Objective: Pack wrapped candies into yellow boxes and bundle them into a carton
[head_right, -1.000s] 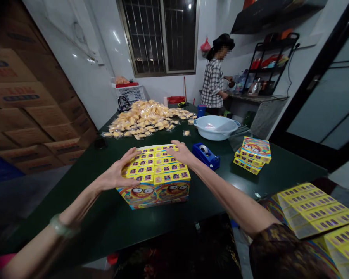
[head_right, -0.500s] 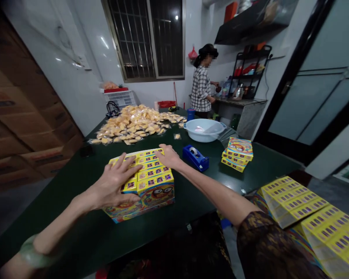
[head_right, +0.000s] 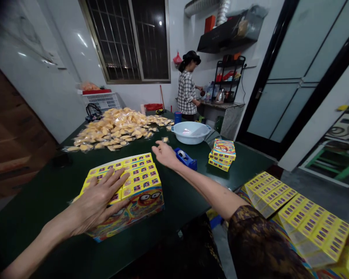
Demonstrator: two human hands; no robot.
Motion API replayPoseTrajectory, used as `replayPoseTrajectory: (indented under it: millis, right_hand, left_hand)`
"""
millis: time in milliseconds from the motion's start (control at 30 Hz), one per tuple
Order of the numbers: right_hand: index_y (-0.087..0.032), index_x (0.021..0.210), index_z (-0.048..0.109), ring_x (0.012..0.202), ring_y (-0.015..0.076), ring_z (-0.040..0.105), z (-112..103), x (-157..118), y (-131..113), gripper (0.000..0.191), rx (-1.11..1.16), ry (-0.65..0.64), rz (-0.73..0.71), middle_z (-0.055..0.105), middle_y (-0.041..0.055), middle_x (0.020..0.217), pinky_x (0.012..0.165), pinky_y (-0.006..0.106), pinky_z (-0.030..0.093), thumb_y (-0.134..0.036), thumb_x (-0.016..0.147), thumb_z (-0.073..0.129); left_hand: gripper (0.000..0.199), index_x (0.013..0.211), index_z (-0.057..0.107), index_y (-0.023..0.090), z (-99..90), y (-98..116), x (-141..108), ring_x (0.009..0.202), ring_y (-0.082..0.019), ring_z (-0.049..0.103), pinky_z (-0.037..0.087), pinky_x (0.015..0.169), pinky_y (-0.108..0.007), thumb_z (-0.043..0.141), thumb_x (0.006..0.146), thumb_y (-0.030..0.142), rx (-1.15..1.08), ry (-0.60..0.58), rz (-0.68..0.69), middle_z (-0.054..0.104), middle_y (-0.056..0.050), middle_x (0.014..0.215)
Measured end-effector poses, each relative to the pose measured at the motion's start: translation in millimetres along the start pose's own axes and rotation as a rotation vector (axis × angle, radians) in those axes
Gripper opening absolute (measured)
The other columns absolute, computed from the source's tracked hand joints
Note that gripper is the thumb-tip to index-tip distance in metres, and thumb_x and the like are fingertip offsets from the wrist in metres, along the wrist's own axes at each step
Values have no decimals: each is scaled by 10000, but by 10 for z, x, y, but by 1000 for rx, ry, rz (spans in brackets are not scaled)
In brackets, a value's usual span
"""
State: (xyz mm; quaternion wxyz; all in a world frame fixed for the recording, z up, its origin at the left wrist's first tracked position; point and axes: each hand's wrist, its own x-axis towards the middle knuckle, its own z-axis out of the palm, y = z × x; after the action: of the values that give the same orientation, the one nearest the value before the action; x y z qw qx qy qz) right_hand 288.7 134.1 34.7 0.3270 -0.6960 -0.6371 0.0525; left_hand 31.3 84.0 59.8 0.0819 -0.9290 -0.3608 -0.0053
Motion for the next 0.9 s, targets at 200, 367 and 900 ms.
replayPoseTrajectory:
  millis: [200,367,900]
  right_hand:
    - [-34,1230,536,1215,350,484,-338,335,900,395,-401,184,319,521,255,1280,993,463,358,-205,875,533]
    - [-129,1247,536,1249,287,458,-381,549,1554,406,-647,173,471,489,135,1350,1035,518,359,-316,890,588]
    - [-122,1121,600,1056,217,594,-569,795,2060,341,-692,-22,494,614,105,1157,930,445,471,-388,913,553]
  left_hand:
    - [628,1423,403,210,188,-81,-18,1364,-421,338,368,999,-641,372,897,552,9,153,55,389,-134,1489]
    - [648,1425,401,223,237,-93,-50,1349,-413,369,372,1009,-634,392,883,576,8,202,44,408,-131,1478]
    - [661,1442,367,247,183,-115,-25,1373,-398,336,365,1030,-655,440,872,574,-15,159,70,415,-101,1474]
